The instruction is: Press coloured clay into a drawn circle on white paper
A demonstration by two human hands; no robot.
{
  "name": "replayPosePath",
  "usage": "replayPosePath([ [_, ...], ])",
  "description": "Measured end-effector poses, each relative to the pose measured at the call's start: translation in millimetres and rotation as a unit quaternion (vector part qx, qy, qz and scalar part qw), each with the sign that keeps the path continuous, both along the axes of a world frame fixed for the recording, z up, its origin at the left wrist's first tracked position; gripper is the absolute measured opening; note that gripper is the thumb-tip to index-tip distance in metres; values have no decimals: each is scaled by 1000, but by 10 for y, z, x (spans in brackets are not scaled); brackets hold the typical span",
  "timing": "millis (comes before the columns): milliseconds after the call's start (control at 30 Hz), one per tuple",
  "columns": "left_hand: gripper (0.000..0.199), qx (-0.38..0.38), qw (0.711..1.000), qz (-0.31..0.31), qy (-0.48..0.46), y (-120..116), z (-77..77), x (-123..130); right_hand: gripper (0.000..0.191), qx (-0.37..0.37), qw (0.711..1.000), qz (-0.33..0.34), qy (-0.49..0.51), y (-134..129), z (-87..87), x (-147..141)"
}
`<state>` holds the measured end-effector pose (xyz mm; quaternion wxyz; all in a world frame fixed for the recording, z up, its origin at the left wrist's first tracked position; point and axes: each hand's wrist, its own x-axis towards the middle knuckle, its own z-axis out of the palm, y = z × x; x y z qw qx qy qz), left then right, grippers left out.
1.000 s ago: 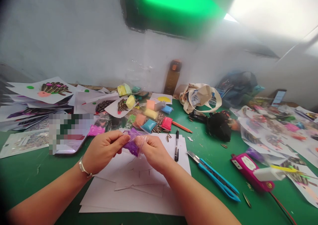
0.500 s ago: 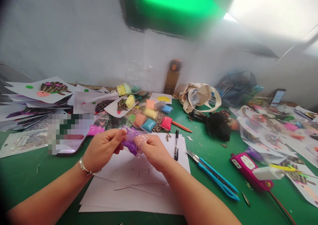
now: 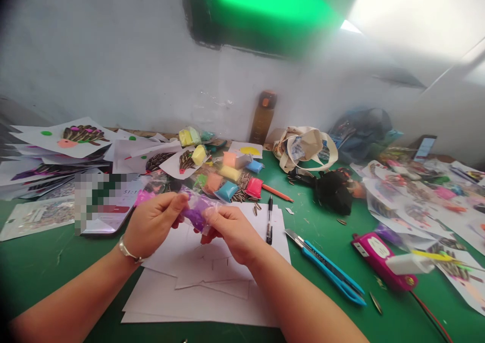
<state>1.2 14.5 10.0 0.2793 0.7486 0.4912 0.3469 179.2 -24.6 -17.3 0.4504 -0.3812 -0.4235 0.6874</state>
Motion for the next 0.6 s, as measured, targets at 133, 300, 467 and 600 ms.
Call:
replayPosePath([
  [133, 45, 126, 988, -52, 72, -50, -67, 21, 38, -55, 996, 22, 61, 17, -2, 16],
  [300, 43, 238, 958, -96, 126, -65, -136, 32, 41, -116, 987, 76, 83, 31, 4, 49],
  [467, 40, 262, 948, -130, 128, -77, -165, 57, 39, -169, 974, 128, 82, 33, -10, 63],
  [600, 40, 215, 965, -109, 100, -86, -143, 56, 31, -167, 970, 132, 114, 33, -12, 70],
])
